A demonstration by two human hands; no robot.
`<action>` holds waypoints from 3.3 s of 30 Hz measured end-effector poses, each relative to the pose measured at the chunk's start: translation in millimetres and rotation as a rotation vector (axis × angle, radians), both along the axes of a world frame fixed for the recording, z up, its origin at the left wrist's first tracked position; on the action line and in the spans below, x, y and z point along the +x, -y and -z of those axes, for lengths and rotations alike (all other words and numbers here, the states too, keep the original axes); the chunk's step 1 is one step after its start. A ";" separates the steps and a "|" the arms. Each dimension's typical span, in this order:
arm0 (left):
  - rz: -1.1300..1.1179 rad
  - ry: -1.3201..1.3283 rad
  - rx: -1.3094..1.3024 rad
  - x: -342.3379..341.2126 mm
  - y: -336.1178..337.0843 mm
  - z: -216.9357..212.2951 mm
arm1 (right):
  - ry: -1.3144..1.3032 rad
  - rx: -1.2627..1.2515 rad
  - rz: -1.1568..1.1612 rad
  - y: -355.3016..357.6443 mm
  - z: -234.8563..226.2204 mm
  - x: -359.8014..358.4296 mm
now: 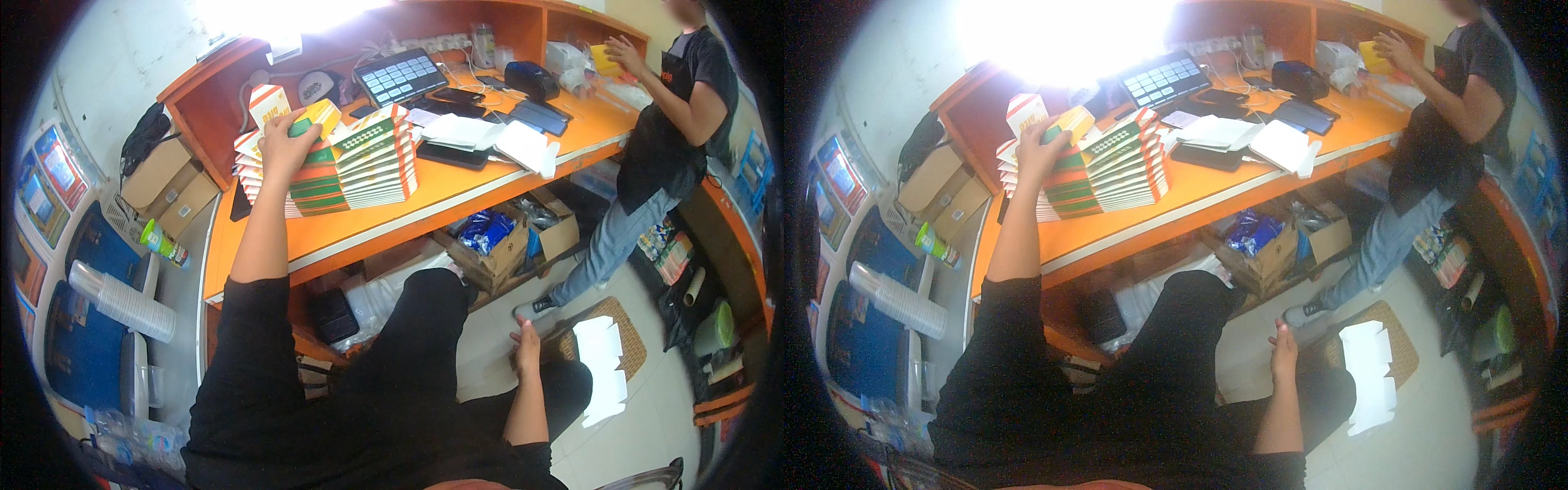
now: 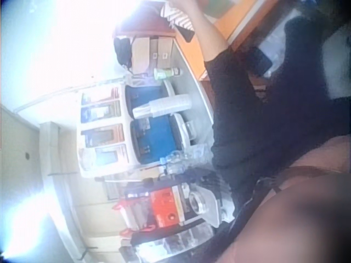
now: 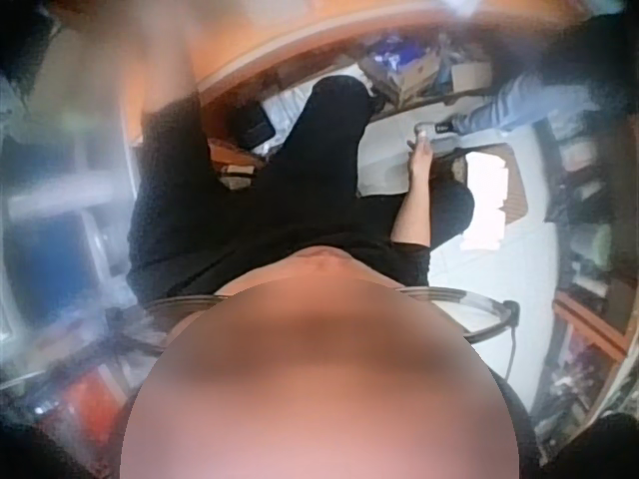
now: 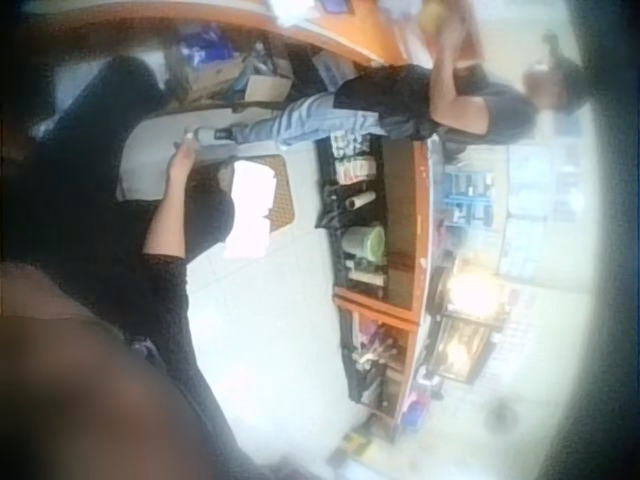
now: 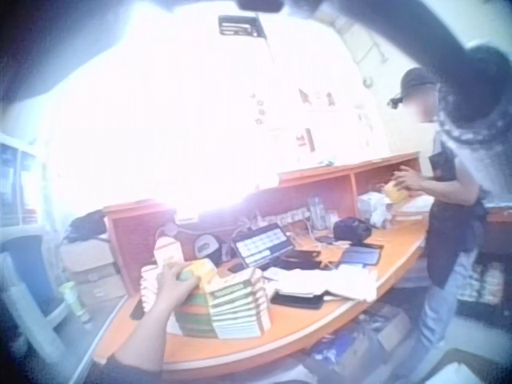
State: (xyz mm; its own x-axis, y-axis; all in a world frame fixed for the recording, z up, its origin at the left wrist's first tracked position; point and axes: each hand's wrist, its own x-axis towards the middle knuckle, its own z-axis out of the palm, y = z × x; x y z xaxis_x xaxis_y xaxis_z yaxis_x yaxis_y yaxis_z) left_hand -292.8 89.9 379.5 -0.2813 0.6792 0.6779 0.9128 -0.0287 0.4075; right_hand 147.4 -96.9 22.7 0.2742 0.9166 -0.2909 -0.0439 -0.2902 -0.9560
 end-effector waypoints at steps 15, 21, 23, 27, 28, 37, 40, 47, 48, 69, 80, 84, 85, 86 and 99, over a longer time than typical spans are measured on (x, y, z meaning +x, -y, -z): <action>0.114 -0.121 -0.246 -7.1 30.5 25.5 | 0.050 0.029 -0.067 -3.6 9.1 2.9; 0.122 -0.030 -0.465 -21.9 30.3 8.0 | 0.071 0.049 -0.032 -0.6 -0.9 -0.3; -0.119 -0.217 -0.514 -11.7 32.9 -2.7 | 0.054 0.042 -0.017 0.6 -0.7 0.3; -0.484 -0.647 -0.355 14.1 35.0 -22.6 | 0.071 0.125 -0.056 1.0 3.4 5.1; -0.463 -0.747 -0.403 16.6 32.1 -28.8 | 0.074 0.109 -0.056 0.9 4.8 5.7; -0.083 -0.799 -1.391 -29.9 -63.8 -69.5 | 0.112 0.049 -0.073 -0.7 -2.1 -0.2; -0.068 -0.925 -1.502 -42.7 -89.8 -66.2 | 0.143 0.046 -0.079 -0.8 -8.8 -2.7; 0.294 -0.209 -1.567 -70.2 -96.4 -47.5 | 0.224 0.052 -0.132 1.6 -12.1 -4.0; 0.443 0.081 -1.448 -78.7 -84.4 -35.2 | 0.234 0.064 -0.122 1.8 -12.5 -4.7; 0.164 -0.816 -0.942 5.1 -44.3 -50.1 | 1.101 -0.694 -0.128 -62.3 83.7 245.2; -0.055 -0.670 -0.550 51.4 21.7 -36.2 | 1.259 -0.591 -0.190 -43.5 58.4 227.6; -0.028 -0.589 -0.422 65.8 40.0 -30.1 | 1.230 -0.601 -0.066 -38.9 44.4 222.9; -0.005 -0.570 -0.344 68.4 43.9 -28.1 | 1.240 -0.623 -0.071 -37.7 40.8 222.3; 0.010 -0.537 -0.280 70.8 48.2 -25.6 | 1.256 -0.645 -0.068 -36.9 37.1 222.0; 1.257 -0.185 -0.450 137.5 134.4 179.5 | 1.114 -0.513 0.116 -21.6 23.6 225.0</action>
